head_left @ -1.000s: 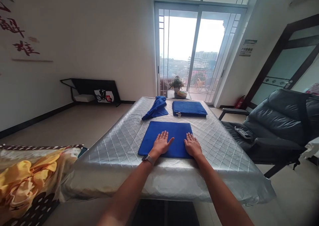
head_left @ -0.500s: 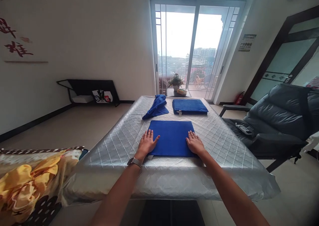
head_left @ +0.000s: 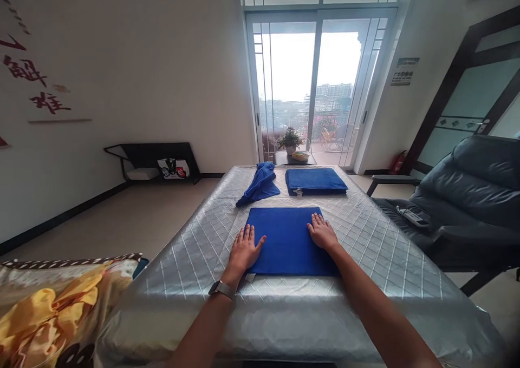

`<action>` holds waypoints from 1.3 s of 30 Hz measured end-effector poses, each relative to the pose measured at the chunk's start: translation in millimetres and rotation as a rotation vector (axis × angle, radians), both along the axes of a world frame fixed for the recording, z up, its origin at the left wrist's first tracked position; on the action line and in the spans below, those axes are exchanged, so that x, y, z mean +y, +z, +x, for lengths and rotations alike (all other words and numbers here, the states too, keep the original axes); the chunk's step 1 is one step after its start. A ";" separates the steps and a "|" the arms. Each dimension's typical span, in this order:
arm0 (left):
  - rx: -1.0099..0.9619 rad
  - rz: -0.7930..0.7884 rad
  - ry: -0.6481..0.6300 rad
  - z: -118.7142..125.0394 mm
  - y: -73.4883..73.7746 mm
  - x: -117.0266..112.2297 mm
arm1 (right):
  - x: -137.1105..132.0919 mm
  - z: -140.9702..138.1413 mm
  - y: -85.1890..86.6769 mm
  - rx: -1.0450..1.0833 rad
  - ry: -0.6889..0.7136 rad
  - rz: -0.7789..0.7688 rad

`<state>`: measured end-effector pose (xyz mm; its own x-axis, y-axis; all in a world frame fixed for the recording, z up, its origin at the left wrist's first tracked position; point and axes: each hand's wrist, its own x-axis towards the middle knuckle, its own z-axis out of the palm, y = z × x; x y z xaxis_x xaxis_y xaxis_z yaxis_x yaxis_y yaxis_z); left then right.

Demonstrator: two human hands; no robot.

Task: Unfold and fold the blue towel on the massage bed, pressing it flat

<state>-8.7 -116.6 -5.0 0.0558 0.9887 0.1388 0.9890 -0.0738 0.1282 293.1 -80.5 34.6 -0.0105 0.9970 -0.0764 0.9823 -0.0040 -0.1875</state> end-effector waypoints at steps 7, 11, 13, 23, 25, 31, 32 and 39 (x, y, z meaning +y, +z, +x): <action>0.032 -0.015 -0.003 0.5 -0.2 -0.8 | 4.3 5.0 -9.1 0.024 -0.002 0.002; 0.050 -0.038 -0.005 -2.5 -2.2 0.7 | 5.7 4.4 -10.5 0.033 -0.009 0.007; 0.058 -0.075 -0.007 -5.7 -0.3 2.7 | 5.7 4.1 -11.3 0.038 -0.010 0.010; 0.046 0.012 -0.224 104.3 22.7 19.8 | 3.1 3.9 -11.5 0.059 -0.016 0.043; -0.002 0.007 -0.358 144.0 21.1 23.6 | 1.9 5.1 -12.2 0.046 -0.002 0.052; -0.060 -0.032 -0.382 173.4 16.7 39.3 | 2.2 6.0 -13.4 0.014 0.010 0.057; -0.060 -0.042 -0.361 165.0 16.1 41.9 | 2.8 5.5 -13.3 0.016 0.005 0.054; -0.035 -0.097 -0.151 68.9 14.2 52.5 | 5.2 4.2 -13.1 0.029 -0.014 0.033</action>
